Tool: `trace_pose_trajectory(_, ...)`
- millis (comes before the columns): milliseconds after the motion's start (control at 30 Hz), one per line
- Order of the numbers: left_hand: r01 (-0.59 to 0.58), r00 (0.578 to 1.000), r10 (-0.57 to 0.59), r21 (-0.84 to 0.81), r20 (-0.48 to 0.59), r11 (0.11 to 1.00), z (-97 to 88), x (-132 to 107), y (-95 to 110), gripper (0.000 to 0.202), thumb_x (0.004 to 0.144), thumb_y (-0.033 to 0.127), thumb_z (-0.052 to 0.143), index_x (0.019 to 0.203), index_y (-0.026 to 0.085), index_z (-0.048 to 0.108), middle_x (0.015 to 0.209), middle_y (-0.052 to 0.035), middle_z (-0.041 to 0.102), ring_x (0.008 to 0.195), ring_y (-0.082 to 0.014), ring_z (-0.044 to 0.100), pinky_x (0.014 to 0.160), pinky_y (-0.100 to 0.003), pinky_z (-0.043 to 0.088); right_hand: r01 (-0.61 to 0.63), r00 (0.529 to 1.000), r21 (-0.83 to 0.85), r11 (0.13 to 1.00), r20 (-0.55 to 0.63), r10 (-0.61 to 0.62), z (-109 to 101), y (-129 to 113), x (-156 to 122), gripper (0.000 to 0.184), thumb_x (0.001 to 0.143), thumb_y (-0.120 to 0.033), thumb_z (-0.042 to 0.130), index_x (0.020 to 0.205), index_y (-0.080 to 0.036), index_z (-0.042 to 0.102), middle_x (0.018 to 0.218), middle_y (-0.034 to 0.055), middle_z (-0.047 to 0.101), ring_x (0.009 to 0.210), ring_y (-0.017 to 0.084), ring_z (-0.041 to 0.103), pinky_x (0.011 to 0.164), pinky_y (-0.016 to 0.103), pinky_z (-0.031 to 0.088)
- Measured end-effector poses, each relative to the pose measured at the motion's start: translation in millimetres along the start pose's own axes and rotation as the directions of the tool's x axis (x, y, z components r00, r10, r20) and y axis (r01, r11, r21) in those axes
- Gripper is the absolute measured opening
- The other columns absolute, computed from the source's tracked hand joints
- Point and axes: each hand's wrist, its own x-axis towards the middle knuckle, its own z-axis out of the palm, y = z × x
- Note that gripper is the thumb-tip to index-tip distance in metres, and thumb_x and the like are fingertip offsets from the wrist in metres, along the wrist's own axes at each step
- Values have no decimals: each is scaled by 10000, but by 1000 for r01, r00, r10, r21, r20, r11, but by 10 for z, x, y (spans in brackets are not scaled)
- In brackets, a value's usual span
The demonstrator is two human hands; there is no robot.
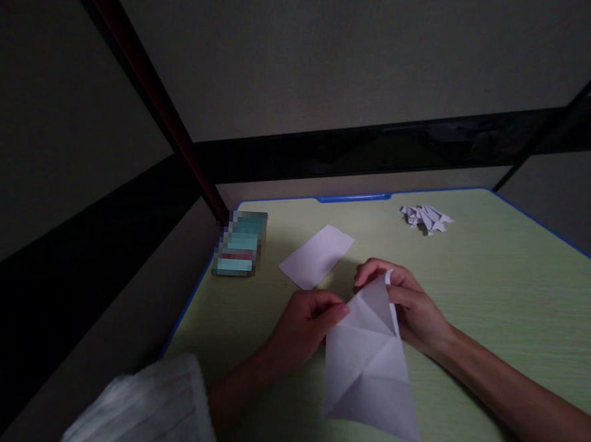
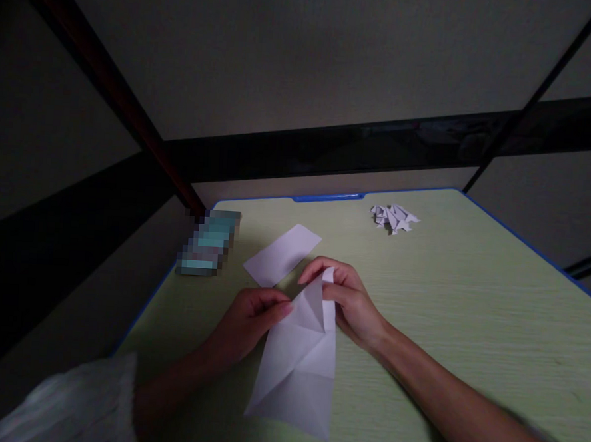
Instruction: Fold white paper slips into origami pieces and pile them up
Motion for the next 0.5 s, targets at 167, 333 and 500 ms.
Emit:
trace_pose_trajectory(167, -54, 995, 57, 35, -80, 998, -14, -12, -5, 210, 701, 261, 470, 532, 137, 459, 465, 59, 348, 429, -50, 285, 404, -176, 208, -49, 999, 25, 998, -5, 49, 7, 42, 26, 124, 545, -86, 550, 647, -146, 589, 499, -40, 538, 407, 47, 452, 385, 149, 324)
trace_pose_trajectory(333, -87, 994, 86, 0, -71, 996, 5, -11, -42, 205, 710, 264, 469, 549, 140, 438, 496, 57, 354, 463, -54, 302, 424, -171, 224, -43, 999, -44, 998, -18, 42, -14, 86, 30, 103, 561, -97, 603, 647, -147, 578, 529, -43, 553, 416, 47, 467, 390, 148, 344)
trace_pose_trajectory(500, -93, 994, 93, 0, -65, 996, 12, -2, -53, 203, 717, 273, 465, 564, 139, 453, 502, 54, 365, 468, -58, 308, 426, -175, 224, -24, 1000, -76, 997, 4, 25, 1, 108, 37, 115, 550, -117, 654, 636, -144, 584, 526, -49, 549, 421, 43, 462, 392, 145, 344)
